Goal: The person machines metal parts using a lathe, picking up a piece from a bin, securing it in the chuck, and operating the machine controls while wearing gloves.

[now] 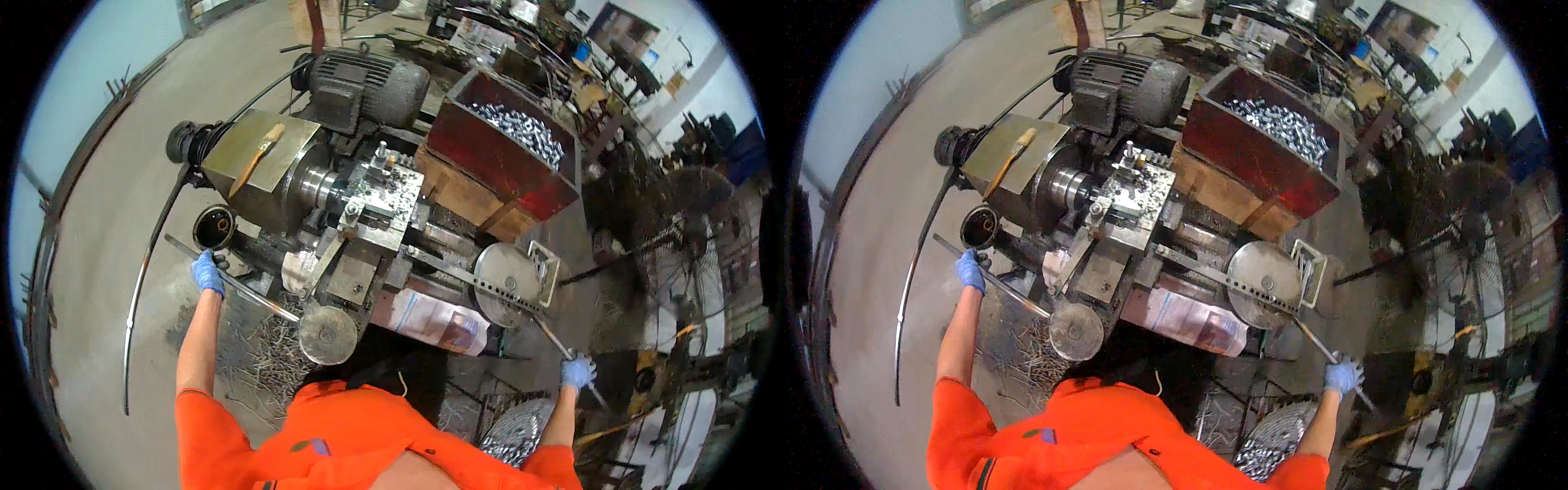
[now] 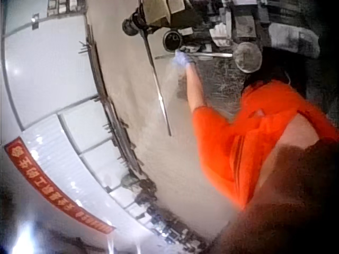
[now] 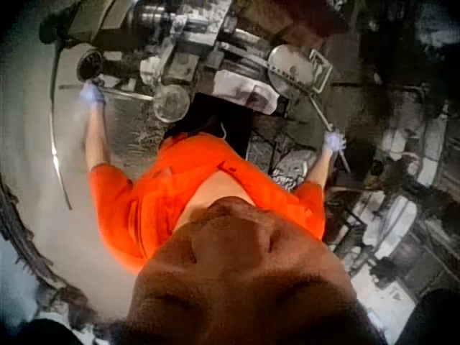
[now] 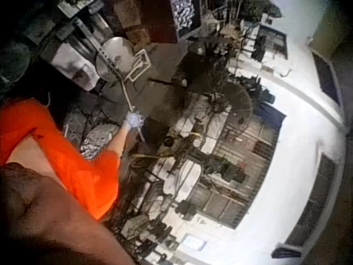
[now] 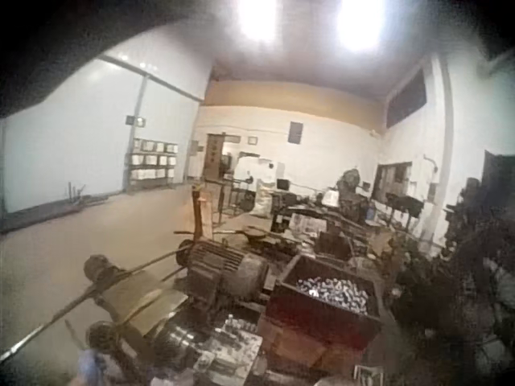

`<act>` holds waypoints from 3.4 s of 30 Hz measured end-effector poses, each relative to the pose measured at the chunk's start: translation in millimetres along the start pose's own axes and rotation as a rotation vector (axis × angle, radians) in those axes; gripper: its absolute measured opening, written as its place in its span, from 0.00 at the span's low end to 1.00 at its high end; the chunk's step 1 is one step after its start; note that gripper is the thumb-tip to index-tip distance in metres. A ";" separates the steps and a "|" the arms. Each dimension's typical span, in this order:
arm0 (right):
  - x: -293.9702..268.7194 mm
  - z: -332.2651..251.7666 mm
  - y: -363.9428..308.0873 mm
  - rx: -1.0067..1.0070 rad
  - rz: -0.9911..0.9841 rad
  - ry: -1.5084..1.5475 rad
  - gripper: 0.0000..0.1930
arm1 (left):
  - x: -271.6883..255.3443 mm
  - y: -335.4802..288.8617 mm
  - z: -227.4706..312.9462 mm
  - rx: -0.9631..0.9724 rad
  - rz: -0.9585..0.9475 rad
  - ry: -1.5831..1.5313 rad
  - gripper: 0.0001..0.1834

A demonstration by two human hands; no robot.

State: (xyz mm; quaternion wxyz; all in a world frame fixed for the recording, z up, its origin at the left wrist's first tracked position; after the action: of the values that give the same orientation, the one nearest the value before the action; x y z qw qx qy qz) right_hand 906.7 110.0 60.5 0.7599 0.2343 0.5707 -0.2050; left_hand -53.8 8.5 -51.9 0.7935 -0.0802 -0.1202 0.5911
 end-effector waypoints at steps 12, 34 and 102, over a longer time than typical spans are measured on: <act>-29.8 -153.6 2.5 -0.468 0.310 0.353 0.33 | -101.4 99.6 -66.5 -0.056 -0.120 0.138 0.17; -159.7 -177.9 -81.7 -0.666 0.233 0.810 0.11 | 12.2 -10.5 -101.7 0.708 -0.655 1.745 0.14; -174.0 -167.1 -144.1 -0.629 0.242 1.228 0.06 | 171.2 -256.7 165.6 1.412 -0.723 0.867 0.10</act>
State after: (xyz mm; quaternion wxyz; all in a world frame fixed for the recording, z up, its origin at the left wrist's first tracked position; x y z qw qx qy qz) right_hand 648.4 100.2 170.6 0.3491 0.1386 0.8989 0.2255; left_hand 181.3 95.9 192.4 0.7710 0.2527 0.5622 0.1600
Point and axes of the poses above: each hand's wrist, its own y-axis towards the middle knuckle, its own x-axis out of the palm, z = x × y, the point moved 7 cm from there along y, towards the middle knuckle
